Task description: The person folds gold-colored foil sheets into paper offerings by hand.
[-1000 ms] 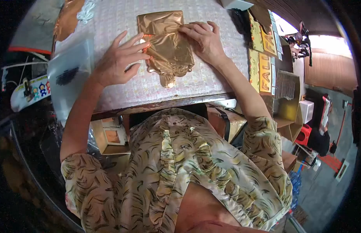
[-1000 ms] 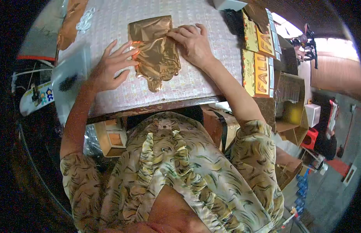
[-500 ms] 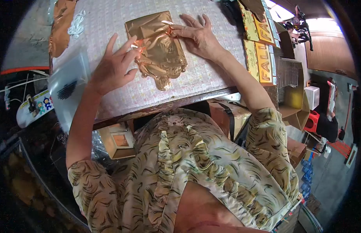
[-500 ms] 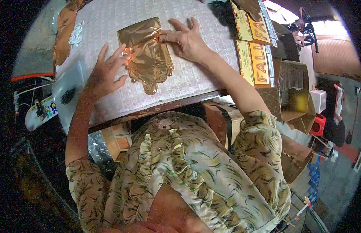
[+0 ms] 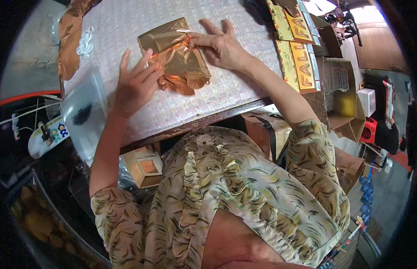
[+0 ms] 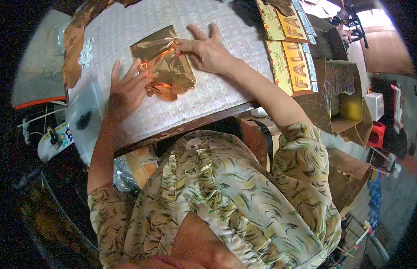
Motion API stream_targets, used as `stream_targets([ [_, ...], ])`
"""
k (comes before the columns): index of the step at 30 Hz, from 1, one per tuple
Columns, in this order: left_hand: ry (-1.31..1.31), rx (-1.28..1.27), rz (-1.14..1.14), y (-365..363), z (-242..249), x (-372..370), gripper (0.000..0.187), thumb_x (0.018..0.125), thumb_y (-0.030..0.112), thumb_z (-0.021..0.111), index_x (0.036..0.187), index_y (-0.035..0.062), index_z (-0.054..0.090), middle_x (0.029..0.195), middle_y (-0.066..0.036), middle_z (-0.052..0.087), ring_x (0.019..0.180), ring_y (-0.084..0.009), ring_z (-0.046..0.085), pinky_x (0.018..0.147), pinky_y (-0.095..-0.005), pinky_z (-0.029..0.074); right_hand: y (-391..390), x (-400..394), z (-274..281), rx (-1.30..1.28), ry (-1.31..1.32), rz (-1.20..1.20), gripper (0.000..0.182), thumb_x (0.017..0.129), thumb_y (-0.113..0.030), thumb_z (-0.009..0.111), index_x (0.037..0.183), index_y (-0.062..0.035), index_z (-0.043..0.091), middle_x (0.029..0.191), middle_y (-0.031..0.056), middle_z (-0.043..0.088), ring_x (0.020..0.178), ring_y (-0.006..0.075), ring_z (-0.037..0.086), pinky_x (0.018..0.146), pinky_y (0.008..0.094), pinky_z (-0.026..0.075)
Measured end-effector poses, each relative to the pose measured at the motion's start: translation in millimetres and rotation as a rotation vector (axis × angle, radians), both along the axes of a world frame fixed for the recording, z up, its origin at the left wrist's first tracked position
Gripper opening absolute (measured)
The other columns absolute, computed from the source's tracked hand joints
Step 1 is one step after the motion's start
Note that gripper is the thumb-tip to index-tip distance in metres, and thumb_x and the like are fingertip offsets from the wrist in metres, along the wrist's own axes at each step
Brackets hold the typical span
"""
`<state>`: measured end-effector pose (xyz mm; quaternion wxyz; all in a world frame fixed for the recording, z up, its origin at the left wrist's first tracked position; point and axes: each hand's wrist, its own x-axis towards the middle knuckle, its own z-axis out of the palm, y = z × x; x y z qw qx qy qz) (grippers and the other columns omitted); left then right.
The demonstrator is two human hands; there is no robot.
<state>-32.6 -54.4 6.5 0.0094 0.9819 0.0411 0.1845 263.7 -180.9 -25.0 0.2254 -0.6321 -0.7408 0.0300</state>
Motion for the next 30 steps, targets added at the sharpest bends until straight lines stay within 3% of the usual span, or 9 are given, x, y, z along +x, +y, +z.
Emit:
stream_targets([
  [3, -0.015, -0.118, 0.100, 5, -6, -4, 0.031, 0.086, 0.006, 0.071, 0.117, 0.0080, 0.072, 0.120, -0.011, 0.072, 0.134, -0.0269, 0.058, 0.122, -0.0700, 0.022, -2, 0, 4, -0.017, 0.022, -0.003, 0.049, 0.089, -0.006, 0.065, 0.135, -0.0222, 0.069, 0.136, 0.0024, 0.070, 0.155, 0.0324, 0.034, 0.119, 0.0748, 0.009],
  [6, -0.081, -0.275, 0.193, 8, -11, -4, 0.033, 0.091, 0.004, 0.066, 0.124, 0.0046, 0.069, 0.126, -0.015, 0.070, 0.128, -0.0297, 0.063, 0.123, -0.0702, 0.018, -5, -4, 13, -0.137, 0.147, -0.019, 0.058, 0.090, -0.021, 0.066, 0.147, -0.0181, 0.060, 0.119, 0.0104, 0.075, 0.157, 0.0361, 0.029, 0.118, 0.0760, 0.004],
  [7, -0.148, -0.377, 0.246, 8, -12, -3, 0.034, 0.093, 0.003, 0.064, 0.127, 0.0030, 0.067, 0.129, -0.017, 0.069, 0.126, -0.0310, 0.065, 0.123, -0.0700, 0.016, -5, -4, 9, -0.135, 0.148, -0.025, 0.058, 0.090, -0.021, 0.066, 0.147, -0.0181, 0.060, 0.119, 0.0104, 0.075, 0.157, 0.0361, 0.029, 0.118, 0.0760, 0.004],
  [12, -0.163, -0.339, 0.253, 12, -17, -5, 0.034, 0.095, 0.004, 0.065, 0.128, 0.0015, 0.065, 0.130, -0.017, 0.068, 0.125, -0.0321, 0.066, 0.124, -0.0694, 0.016, -4, -11, -8, -0.049, 0.202, -0.082, 0.045, 0.098, -0.031, 0.070, 0.140, -0.0191, 0.064, 0.125, 0.0077, 0.074, 0.157, 0.0357, 0.028, 0.117, 0.0765, 0.004],
  [18, -0.128, -0.236, 0.274, 10, -19, -6, 0.035, 0.089, 0.006, 0.072, 0.124, 0.0091, 0.068, 0.126, -0.010, 0.072, 0.135, -0.0306, 0.058, 0.123, -0.0683, 0.018, -1, -23, -8, -0.045, 0.216, -0.137, 0.020, 0.100, -0.023, 0.069, 0.119, -0.0179, 0.073, 0.145, 0.0026, 0.064, 0.157, 0.0377, 0.028, 0.118, 0.0749, 0.000],
  [20, -0.095, -0.201, 0.317, 7, -19, -10, 0.037, 0.086, 0.008, 0.076, 0.122, 0.0120, 0.069, 0.125, -0.006, 0.073, 0.139, -0.0295, 0.055, 0.123, -0.0674, 0.019, -1, -18, -16, -0.039, 0.187, -0.102, 0.020, 0.099, -0.021, 0.069, 0.119, -0.0182, 0.074, 0.147, 0.0017, 0.063, 0.157, 0.0382, 0.028, 0.118, 0.0743, -0.001],
  [25, -0.143, -0.442, 0.395, 4, -21, -10, 0.037, 0.077, 0.015, 0.085, 0.110, 0.0175, 0.069, 0.122, 0.007, 0.074, 0.146, -0.0259, 0.049, 0.123, -0.0647, 0.019, -4, -16, -7, -0.098, 0.198, -0.093, 0.030, 0.095, -0.009, 0.067, 0.121, -0.0208, 0.075, 0.153, -0.0016, 0.059, 0.158, 0.0372, 0.027, 0.120, 0.0710, -0.004],
  [26, -0.147, -0.454, 0.404, 5, -23, -10, 0.034, 0.078, 0.014, 0.084, 0.108, 0.0192, 0.068, 0.121, 0.008, 0.074, 0.146, -0.0258, 0.049, 0.121, -0.0633, 0.021, -3, -16, -8, -0.004, 0.213, -0.058, 0.014, 0.092, -0.013, 0.073, 0.107, -0.0141, 0.073, 0.145, 0.0010, 0.066, 0.155, 0.0438, 0.031, 0.117, 0.0736, -0.001],
  [30, -0.143, -0.418, 0.397, 5, -19, -10, 0.030, 0.078, 0.013, 0.083, 0.105, 0.0201, 0.071, 0.116, 0.008, 0.076, 0.143, -0.0244, 0.052, 0.120, -0.0596, 0.022, -6, -20, 0, -0.038, 0.201, -0.050, 0.022, 0.092, -0.005, 0.067, 0.113, -0.0124, 0.068, 0.148, 0.0048, 0.063, 0.153, 0.0473, 0.031, 0.117, 0.0720, -0.001],
])
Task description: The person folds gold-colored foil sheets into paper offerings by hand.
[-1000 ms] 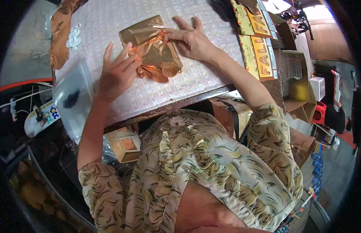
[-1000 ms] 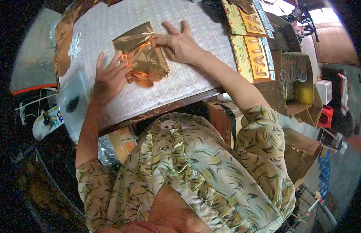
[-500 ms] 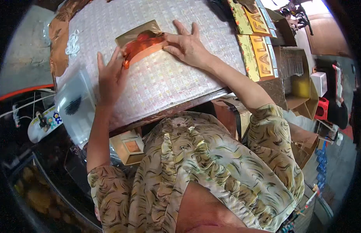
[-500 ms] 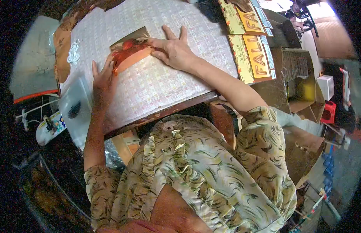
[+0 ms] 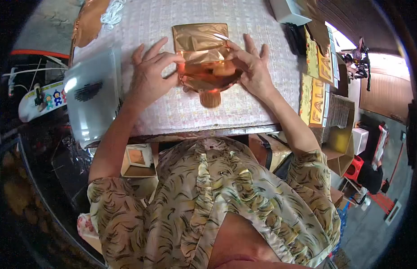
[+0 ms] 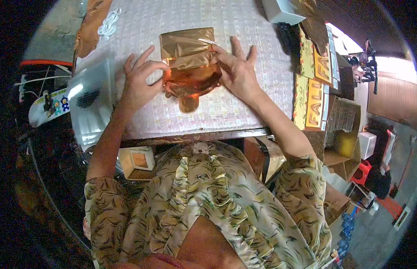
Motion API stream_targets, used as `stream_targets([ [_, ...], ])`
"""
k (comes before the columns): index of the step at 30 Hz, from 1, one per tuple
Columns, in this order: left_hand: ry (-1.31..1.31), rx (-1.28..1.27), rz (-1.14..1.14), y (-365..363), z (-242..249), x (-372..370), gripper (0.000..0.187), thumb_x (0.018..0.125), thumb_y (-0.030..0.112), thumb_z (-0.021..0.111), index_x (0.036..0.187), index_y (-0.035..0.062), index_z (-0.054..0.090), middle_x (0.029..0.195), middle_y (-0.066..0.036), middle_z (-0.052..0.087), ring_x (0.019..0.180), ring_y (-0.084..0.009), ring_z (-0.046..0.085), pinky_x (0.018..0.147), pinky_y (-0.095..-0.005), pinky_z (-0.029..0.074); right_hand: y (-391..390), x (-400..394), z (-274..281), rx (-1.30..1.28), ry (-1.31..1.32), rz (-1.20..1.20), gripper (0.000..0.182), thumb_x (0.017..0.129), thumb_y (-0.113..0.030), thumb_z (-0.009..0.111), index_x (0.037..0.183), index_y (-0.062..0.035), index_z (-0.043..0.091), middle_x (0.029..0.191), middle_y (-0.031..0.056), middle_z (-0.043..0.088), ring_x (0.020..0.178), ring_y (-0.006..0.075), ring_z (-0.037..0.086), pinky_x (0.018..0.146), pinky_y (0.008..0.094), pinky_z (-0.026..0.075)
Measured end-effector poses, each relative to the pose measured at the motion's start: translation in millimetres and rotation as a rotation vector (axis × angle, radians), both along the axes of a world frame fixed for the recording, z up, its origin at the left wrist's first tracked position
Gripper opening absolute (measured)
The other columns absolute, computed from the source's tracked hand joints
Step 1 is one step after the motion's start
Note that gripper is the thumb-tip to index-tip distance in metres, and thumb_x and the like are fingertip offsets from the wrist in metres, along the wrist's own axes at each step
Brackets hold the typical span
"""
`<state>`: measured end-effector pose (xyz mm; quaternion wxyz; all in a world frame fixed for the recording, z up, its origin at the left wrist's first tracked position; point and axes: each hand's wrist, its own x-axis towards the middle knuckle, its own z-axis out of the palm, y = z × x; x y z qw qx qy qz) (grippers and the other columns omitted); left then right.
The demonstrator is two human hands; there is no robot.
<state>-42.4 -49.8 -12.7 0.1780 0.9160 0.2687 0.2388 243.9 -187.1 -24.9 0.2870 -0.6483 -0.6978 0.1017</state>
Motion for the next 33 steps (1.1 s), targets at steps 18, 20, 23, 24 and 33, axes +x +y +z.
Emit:
stream_targets([
  [18, -0.080, -0.175, 0.044, 1, -10, 5, 0.019, 0.088, 0.025, 0.081, 0.083, 0.0082, 0.075, 0.095, -0.002, 0.076, 0.124, -0.0289, 0.062, 0.107, -0.0465, 0.039, 4, -12, 1, -0.053, 0.087, -0.172, 0.024, 0.100, -0.027, 0.069, 0.101, -0.0043, 0.076, 0.170, 0.0158, 0.031, 0.160, 0.0425, 0.013, 0.121, 0.0649, 0.000],
  [20, -0.077, -0.186, 0.105, 0, -15, 5, 0.021, 0.088, 0.027, 0.081, 0.084, 0.0079, 0.075, 0.102, -0.005, 0.076, 0.123, -0.0301, 0.062, 0.105, -0.0457, 0.042, 7, -15, 5, -0.096, 0.081, -0.189, 0.025, 0.101, -0.027, 0.069, 0.101, -0.0035, 0.076, 0.169, 0.0159, 0.033, 0.159, 0.0424, 0.014, 0.121, 0.0651, 0.000],
  [23, -0.076, -0.191, 0.179, 0, -14, 7, 0.021, 0.086, 0.029, 0.083, 0.086, 0.0084, 0.077, 0.115, -0.009, 0.075, 0.122, -0.0297, 0.063, 0.103, -0.0459, 0.045, 13, -18, 6, -0.149, 0.068, -0.203, 0.027, 0.101, -0.029, 0.068, 0.101, -0.0032, 0.076, 0.168, 0.0168, 0.035, 0.159, 0.0424, 0.015, 0.121, 0.0658, 0.000],
  [24, -0.073, -0.191, 0.173, 0, -15, 7, 0.021, 0.086, 0.029, 0.083, 0.086, 0.0084, 0.077, 0.115, -0.009, 0.075, 0.122, -0.0297, 0.063, 0.103, -0.0459, 0.045, 14, -18, 6, -0.160, 0.061, -0.203, 0.027, 0.101, -0.030, 0.068, 0.102, -0.0036, 0.077, 0.167, 0.0177, 0.035, 0.159, 0.0425, 0.015, 0.121, 0.0662, 0.000],
  [33, -0.119, -0.225, 0.194, -6, -9, 7, 0.016, 0.086, 0.023, 0.083, 0.089, 0.0083, 0.078, 0.116, -0.012, 0.074, 0.120, -0.0299, 0.065, 0.103, -0.0453, 0.046, 9, -19, 0, -0.013, 0.323, -0.241, 0.021, 0.089, -0.026, 0.081, 0.088, -0.0090, 0.068, 0.161, 0.0213, 0.044, 0.157, 0.0513, 0.016, 0.122, 0.0674, 0.000],
])
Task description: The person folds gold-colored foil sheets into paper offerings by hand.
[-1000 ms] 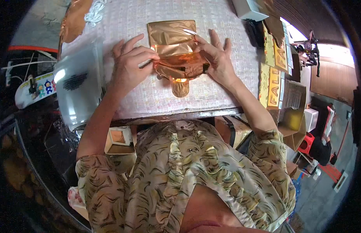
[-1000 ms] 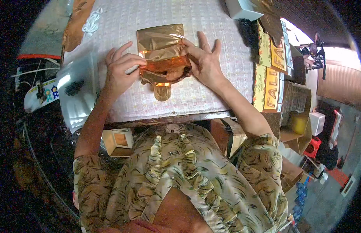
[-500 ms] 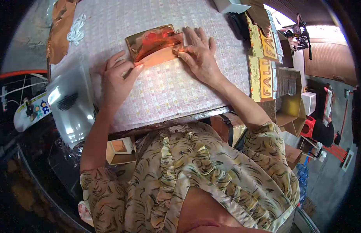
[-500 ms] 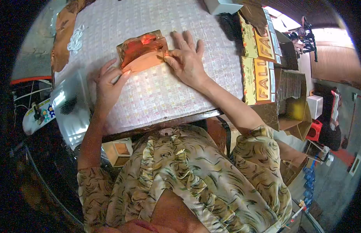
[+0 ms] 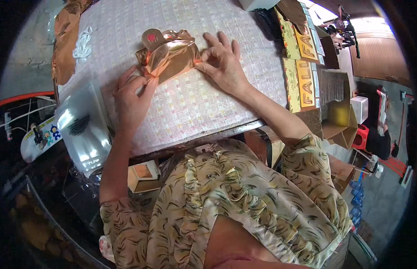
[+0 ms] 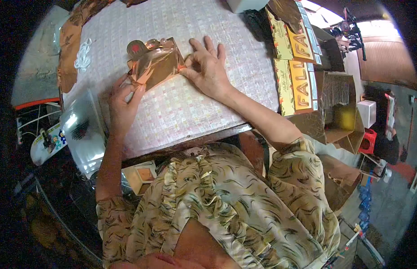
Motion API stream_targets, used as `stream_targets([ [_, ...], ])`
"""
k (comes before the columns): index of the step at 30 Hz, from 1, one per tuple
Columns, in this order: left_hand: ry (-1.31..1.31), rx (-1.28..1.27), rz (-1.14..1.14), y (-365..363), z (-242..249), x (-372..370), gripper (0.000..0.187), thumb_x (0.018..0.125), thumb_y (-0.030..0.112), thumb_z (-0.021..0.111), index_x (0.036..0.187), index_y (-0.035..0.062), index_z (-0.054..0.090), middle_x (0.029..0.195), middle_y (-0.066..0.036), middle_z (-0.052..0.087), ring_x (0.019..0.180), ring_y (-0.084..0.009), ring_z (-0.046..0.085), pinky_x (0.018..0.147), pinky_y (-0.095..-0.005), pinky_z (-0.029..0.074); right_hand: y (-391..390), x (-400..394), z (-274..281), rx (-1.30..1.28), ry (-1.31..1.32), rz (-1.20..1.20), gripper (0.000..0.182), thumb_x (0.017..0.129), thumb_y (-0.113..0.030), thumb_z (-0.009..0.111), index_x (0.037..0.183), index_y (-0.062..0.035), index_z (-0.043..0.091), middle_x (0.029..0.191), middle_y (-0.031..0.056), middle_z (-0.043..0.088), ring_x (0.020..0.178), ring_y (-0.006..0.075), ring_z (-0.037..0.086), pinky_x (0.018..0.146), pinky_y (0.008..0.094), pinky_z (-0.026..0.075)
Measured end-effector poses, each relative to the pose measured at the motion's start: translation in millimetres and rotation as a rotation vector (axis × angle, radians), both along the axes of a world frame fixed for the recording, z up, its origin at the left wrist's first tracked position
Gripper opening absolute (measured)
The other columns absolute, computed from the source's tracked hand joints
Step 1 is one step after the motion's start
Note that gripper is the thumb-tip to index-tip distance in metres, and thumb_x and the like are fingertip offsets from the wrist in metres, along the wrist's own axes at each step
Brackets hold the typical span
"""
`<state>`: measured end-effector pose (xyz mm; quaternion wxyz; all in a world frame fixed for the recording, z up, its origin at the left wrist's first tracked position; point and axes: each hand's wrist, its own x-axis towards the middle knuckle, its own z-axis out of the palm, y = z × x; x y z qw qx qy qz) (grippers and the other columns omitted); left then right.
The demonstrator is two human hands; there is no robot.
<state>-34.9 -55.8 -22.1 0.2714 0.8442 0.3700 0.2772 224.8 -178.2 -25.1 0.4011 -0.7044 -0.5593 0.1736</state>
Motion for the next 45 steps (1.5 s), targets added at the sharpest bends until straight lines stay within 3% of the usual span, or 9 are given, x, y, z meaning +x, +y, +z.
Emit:
stream_targets([
  [5, -0.005, 0.078, -0.045, -2, 2, -3, 0.016, 0.086, 0.018, 0.082, 0.084, 0.0044, 0.074, 0.089, -0.012, 0.075, 0.124, -0.0324, 0.065, 0.104, -0.0454, 0.047, -2, 2, 1, -0.030, -0.071, 0.048, 0.016, 0.088, -0.025, 0.081, 0.093, -0.0112, 0.075, 0.161, 0.0163, 0.046, 0.157, 0.0497, 0.017, 0.122, 0.0682, -0.001],
  [12, -0.003, 0.048, -0.044, -4, 7, -3, 0.015, 0.087, 0.016, 0.082, 0.083, 0.0043, 0.073, 0.093, -0.012, 0.077, 0.123, -0.0327, 0.065, 0.103, -0.0436, 0.048, -1, 3, -3, -0.019, -0.117, 0.058, 0.017, 0.090, -0.028, 0.079, 0.095, -0.0116, 0.081, 0.160, 0.0125, 0.048, 0.157, 0.0472, 0.018, 0.121, 0.0689, 0.000],
  [15, -0.045, 0.029, -0.045, -4, 1, -3, 0.014, 0.086, 0.015, 0.082, 0.084, 0.0039, 0.073, 0.094, -0.010, 0.074, 0.114, -0.0302, 0.067, 0.098, -0.0415, 0.049, -3, 1, -5, -0.019, -0.113, 0.048, 0.018, 0.095, -0.030, 0.075, 0.094, -0.0127, 0.078, 0.161, 0.0075, 0.049, 0.159, 0.0395, 0.018, 0.122, 0.0634, -0.005],
  [18, -0.075, 0.043, -0.070, -4, 1, -4, 0.013, 0.084, 0.013, 0.082, 0.085, 0.0026, 0.075, 0.096, -0.007, 0.070, 0.102, -0.0271, 0.066, 0.092, -0.0404, 0.050, -2, 1, -8, -0.007, -0.155, 0.042, 0.019, 0.095, -0.030, 0.076, 0.091, -0.0116, 0.076, 0.159, 0.0090, 0.050, 0.159, 0.0391, 0.019, 0.121, 0.0635, -0.004],
  [21, -0.006, 0.095, -0.080, -5, 3, -2, 0.011, 0.089, 0.009, 0.079, 0.091, -0.0012, 0.074, 0.101, -0.008, 0.065, 0.097, -0.0248, 0.065, 0.088, -0.0366, 0.050, -2, 2, -7, 0.002, -0.154, 0.053, 0.021, 0.095, -0.030, 0.076, 0.088, -0.0102, 0.074, 0.159, 0.0104, 0.051, 0.159, 0.0401, 0.019, 0.120, 0.0644, -0.003],
  [23, -0.026, 0.114, -0.064, -4, -1, -2, 0.013, 0.085, 0.014, 0.081, 0.088, 0.0019, 0.077, 0.100, -0.006, 0.066, 0.097, -0.0267, 0.064, 0.089, -0.0403, 0.049, -2, 2, -6, 0.006, -0.158, 0.055, 0.021, 0.095, -0.029, 0.075, 0.088, -0.0101, 0.073, 0.158, 0.0099, 0.051, 0.158, 0.0407, 0.020, 0.120, 0.0646, -0.003],
  [32, 0.024, 0.175, -0.019, -10, 3, -2, 0.014, 0.086, 0.018, 0.081, 0.089, 0.0050, 0.079, 0.110, -0.007, 0.067, 0.107, -0.0287, 0.062, 0.092, -0.0409, 0.048, -3, 1, -5, 0.042, -0.215, 0.065, 0.023, 0.097, -0.030, 0.073, 0.090, -0.0082, 0.074, 0.159, 0.0081, 0.051, 0.158, 0.0421, 0.021, 0.119, 0.0669, 0.001],
  [36, -0.020, 0.076, 0.016, -10, -2, -2, 0.014, 0.085, 0.018, 0.082, 0.088, 0.0045, 0.079, 0.110, -0.007, 0.068, 0.106, -0.0297, 0.063, 0.091, -0.0416, 0.049, -3, -2, 1, 0.030, -0.246, 0.074, 0.024, 0.098, -0.031, 0.072, 0.095, -0.0076, 0.076, 0.159, 0.0070, 0.051, 0.157, 0.0428, 0.021, 0.118, 0.0688, 0.002],
  [45, 0.012, 0.200, -0.032, -13, 8, -2, 0.010, 0.084, 0.014, 0.082, 0.087, 0.0050, 0.079, 0.107, -0.008, 0.069, 0.099, -0.0311, 0.066, 0.085, -0.0417, 0.052, -1, -2, -10, 0.061, -0.253, 0.053, 0.025, 0.098, -0.031, 0.071, 0.095, -0.0075, 0.078, 0.158, 0.0058, 0.051, 0.156, 0.0445, 0.024, 0.118, 0.0703, 0.003],
])
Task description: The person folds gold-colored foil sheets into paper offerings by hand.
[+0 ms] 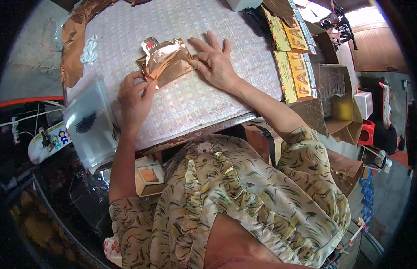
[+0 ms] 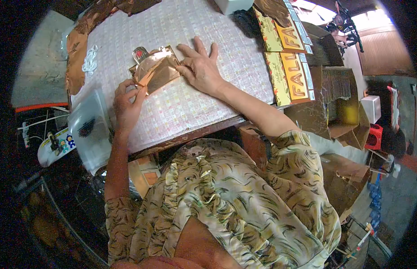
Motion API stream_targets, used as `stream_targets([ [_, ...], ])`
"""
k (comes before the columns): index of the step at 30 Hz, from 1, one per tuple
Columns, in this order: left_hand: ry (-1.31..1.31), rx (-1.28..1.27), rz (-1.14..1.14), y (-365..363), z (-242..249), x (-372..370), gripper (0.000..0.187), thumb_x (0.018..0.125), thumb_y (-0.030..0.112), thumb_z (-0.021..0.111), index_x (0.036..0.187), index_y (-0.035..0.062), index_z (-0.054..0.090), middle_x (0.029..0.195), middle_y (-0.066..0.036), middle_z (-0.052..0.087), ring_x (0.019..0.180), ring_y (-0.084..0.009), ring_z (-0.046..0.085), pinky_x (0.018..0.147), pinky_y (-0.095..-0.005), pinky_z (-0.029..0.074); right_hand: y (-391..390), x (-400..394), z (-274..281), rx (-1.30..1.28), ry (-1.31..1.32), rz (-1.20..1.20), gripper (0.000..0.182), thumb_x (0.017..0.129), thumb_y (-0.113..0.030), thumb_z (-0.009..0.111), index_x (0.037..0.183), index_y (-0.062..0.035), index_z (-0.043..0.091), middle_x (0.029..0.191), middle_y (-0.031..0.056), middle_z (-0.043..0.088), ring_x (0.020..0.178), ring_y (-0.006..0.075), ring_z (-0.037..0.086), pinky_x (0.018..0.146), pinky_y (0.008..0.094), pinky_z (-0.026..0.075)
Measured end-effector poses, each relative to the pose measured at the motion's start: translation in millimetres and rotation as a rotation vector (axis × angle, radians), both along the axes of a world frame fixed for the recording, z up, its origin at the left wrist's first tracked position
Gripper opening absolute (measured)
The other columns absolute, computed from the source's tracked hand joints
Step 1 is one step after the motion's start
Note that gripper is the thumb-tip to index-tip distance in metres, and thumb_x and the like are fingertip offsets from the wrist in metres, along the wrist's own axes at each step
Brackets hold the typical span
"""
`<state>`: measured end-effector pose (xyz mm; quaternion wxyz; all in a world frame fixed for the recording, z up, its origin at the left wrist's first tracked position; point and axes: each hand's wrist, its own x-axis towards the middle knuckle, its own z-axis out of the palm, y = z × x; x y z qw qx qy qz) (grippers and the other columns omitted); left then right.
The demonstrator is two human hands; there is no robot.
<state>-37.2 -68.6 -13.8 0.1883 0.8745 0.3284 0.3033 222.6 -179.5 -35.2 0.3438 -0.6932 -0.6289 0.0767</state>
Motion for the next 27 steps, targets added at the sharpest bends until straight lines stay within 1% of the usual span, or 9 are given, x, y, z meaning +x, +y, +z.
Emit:
stream_targets([
  [4, 0.030, -0.026, 0.004, 2, -1, 0, 0.012, 0.085, 0.019, 0.082, 0.088, 0.0074, 0.080, 0.112, -0.006, 0.069, 0.107, -0.0296, 0.064, 0.091, -0.0424, 0.050, -4, -4, 17, -0.076, -0.121, 0.002, 0.036, 0.099, -0.039, 0.069, 0.112, -0.0070, 0.077, 0.158, 0.0135, 0.050, 0.156, 0.0450, 0.025, 0.118, 0.0723, 0.006],
  [6, 0.049, -0.029, 0.021, 2, -1, 0, 0.013, 0.086, 0.021, 0.081, 0.088, 0.0080, 0.080, 0.114, -0.004, 0.069, 0.110, -0.0289, 0.063, 0.093, -0.0428, 0.049, -9, -13, 33, 0.022, -0.457, -0.148, 0.065, 0.100, -0.053, 0.062, 0.145, -0.0070, 0.059, 0.162, 0.0223, 0.040, 0.156, 0.0452, 0.024, 0.118, 0.0741, 0.008],
  [7, 0.053, -0.058, 0.017, 3, -2, 0, 0.014, 0.086, 0.022, 0.081, 0.086, 0.0078, 0.080, 0.116, -0.003, 0.069, 0.112, -0.0284, 0.062, 0.095, -0.0435, 0.048, -10, -19, 37, 0.025, -0.460, -0.137, 0.065, 0.100, -0.053, 0.062, 0.145, -0.0070, 0.059, 0.162, 0.0223, 0.040, 0.156, 0.0452, 0.024, 0.118, 0.0741, 0.008],
  [9, 0.054, -0.089, 0.016, 4, -2, 0, 0.016, 0.086, 0.024, 0.081, 0.085, 0.0077, 0.080, 0.118, -0.002, 0.068, 0.115, -0.0279, 0.061, 0.097, -0.0443, 0.047, -13, -32, 42, 0.056, -0.499, -0.030, 0.087, 0.099, -0.064, 0.053, 0.162, -0.0069, 0.032, 0.167, 0.0272, 0.028, 0.157, 0.0448, 0.021, 0.119, 0.0740, 0.008],
  [10, 0.069, -0.093, 0.012, 4, -2, 0, 0.017, 0.086, 0.024, 0.081, 0.084, 0.0077, 0.079, 0.119, -0.002, 0.068, 0.116, -0.0277, 0.060, 0.098, -0.0443, 0.046, -15, -40, 41, 0.020, -0.509, -0.002, 0.090, 0.099, -0.066, 0.052, 0.164, -0.0075, 0.029, 0.170, 0.0223, 0.023, 0.158, 0.0406, 0.020, 0.122, 0.0700, 0.007],
  [11, 0.081, -0.096, 0.011, 5, -2, -1, 0.017, 0.086, 0.024, 0.080, 0.083, 0.0077, 0.079, 0.121, -0.002, 0.068, 0.118, -0.0275, 0.060, 0.100, -0.0444, 0.045, -14, -45, 40, 0.021, -0.512, 0.005, 0.090, 0.099, -0.066, 0.052, 0.164, -0.0075, 0.029, 0.170, 0.0223, 0.023, 0.158, 0.0406, 0.020, 0.122, 0.0700, 0.007],
  [14, 0.109, -0.133, 0.021, 5, 0, -1, 0.019, 0.087, 0.026, 0.080, 0.082, 0.0082, 0.079, 0.124, -0.001, 0.067, 0.121, -0.0270, 0.058, 0.104, -0.0447, 0.042, -10, -54, 29, -0.021, -0.577, 0.097, 0.091, 0.099, -0.067, 0.048, 0.160, 0.0000, 0.035, 0.169, 0.0201, 0.028, 0.158, 0.0320, 0.023, 0.128, 0.0576, 0.011],
  [17, 0.154, -0.156, 0.030, 6, 2, -3, 0.019, 0.088, 0.028, 0.079, 0.083, 0.0093, 0.080, 0.126, 0.000, 0.066, 0.125, -0.0267, 0.056, 0.107, -0.0458, 0.040, -8, -57, 13, -0.100, -0.516, 0.090, 0.094, 0.100, -0.067, 0.047, 0.158, 0.0059, 0.034, 0.167, 0.0208, 0.031, 0.158, 0.0327, 0.024, 0.128, 0.0548, 0.012],
  [27, 0.107, -0.165, -0.004, 9, 2, -8, 0.017, 0.087, 0.027, 0.080, 0.084, 0.0101, 0.081, 0.128, -0.002, 0.066, 0.126, -0.0270, 0.056, 0.106, -0.0430, 0.043, -14, -62, 8, -0.136, -0.433, 0.121, 0.096, 0.101, -0.065, 0.047, 0.159, 0.0083, 0.026, 0.167, 0.0254, 0.028, 0.157, 0.0395, 0.023, 0.128, 0.0536, 0.018],
])
